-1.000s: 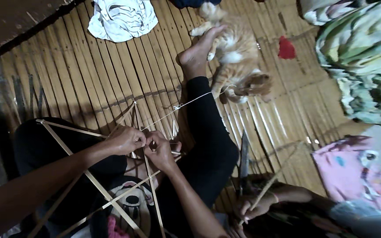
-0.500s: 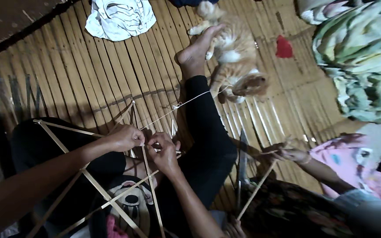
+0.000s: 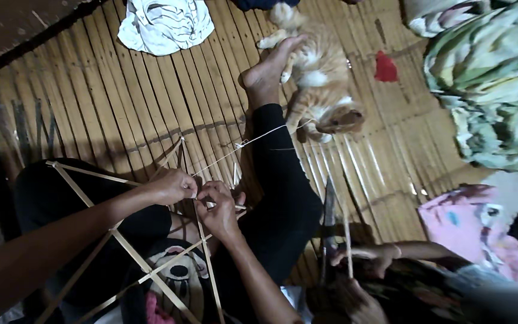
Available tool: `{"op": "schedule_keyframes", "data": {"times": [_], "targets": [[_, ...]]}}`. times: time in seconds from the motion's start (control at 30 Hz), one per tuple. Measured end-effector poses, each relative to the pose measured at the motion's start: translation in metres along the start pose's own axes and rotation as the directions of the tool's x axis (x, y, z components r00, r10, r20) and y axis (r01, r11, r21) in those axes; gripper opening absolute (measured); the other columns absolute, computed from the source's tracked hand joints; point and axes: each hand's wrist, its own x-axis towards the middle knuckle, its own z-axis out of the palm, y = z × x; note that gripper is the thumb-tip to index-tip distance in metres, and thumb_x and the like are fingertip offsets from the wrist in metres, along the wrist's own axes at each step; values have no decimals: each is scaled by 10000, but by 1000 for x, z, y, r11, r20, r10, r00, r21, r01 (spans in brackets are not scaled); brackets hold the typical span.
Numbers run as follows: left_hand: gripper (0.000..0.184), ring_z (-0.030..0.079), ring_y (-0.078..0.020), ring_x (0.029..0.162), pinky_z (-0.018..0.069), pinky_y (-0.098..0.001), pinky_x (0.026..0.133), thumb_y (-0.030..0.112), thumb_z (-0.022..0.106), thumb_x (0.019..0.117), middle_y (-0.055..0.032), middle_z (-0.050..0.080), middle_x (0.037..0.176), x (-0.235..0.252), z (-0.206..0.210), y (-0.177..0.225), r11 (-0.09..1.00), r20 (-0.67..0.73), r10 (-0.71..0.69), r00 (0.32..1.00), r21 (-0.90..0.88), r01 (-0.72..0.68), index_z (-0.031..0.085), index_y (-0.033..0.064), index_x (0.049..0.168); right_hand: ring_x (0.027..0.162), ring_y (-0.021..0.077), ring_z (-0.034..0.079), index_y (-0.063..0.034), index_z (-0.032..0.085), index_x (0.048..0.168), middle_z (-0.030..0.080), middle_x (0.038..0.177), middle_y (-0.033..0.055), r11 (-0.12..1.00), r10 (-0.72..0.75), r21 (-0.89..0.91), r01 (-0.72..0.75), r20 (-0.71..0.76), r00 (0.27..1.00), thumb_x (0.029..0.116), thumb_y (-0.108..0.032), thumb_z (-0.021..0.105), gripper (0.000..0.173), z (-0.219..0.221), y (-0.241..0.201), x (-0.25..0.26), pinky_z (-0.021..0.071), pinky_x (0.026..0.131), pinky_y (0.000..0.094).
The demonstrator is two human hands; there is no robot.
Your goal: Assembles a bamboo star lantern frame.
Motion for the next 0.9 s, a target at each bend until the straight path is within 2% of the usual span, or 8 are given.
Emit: {"op": "schedule_keyframes", "data": {"times": [0.17,0.27,0.33,0.4,0.5,0.57,0.8,0.9], "targets": [[132,606,-129,783,489,-372,763,151,649,1017,-32,681,835,1,0,-2,1000,-3,5,1000,4,-5,749,79,970,997,250,672,-40,724,793,705,1015,127,999,47,-23,-47,4,999,833,-76,710,56,2,-5,3,562,826,377],[141,626,-163,780,487,-440,770,171,658,1010,-38,691,808,3,1,-5,999,-23,23,999,37,-22,763,94,955,954,244,667,-31,690,780,687,956,117,996,86,0,-86,24,996,828,-89,680,76,3,-8,6,554,790,387],[133,608,-129,760,485,-399,754,172,657,1009,-14,682,805,3,0,-5,999,-16,16,1000,28,-15,759,103,960,942,243,656,-26,676,774,674,942,112,994,109,17,-110,33,993,818,-94,682,81,4,-11,9,547,777,396],[117,601,-109,751,491,-363,739,151,665,1002,-8,680,815,2,-2,-3,1000,-33,10,999,6,-10,757,98,955,951,248,645,-10,671,779,660,971,123,989,145,16,-146,60,988,827,-88,682,93,4,-16,12,544,784,406],[131,637,-180,803,509,-428,773,127,654,1008,-55,694,841,-5,-7,0,996,-80,-11,997,82,18,760,81,945,1003,280,624,17,662,766,644,1023,149,985,172,-40,-168,109,979,827,-69,681,107,1,-17,13,535,832,427],[162,656,-221,828,517,-461,794,122,622,1024,-86,703,855,-8,-6,0,988,-96,-6,995,150,21,763,66,969,1002,287,619,30,662,768,631,1039,161,983,177,-73,-168,135,975,834,-68,680,120,1,-16,12,537,824,421],[183,657,-214,829,515,-456,792,111,601,1028,-71,708,845,-8,-1,-4,989,-132,13,991,150,7,770,82,964,1038,309,610,28,658,752,632,1061,172,979,186,-113,-169,161,969,844,-74,677,139,2,-12,13,525,864,444],[180,664,-233,847,518,-472,805,119,602,1031,-90,713,866,-8,0,-5,991,-146,6,989,135,14,766,74,970,1042,319,623,27,689,801,647,1075,179,980,183,-117,-163,186,965,848,-84,686,121,-2,-12,12,525,890,466]]}}
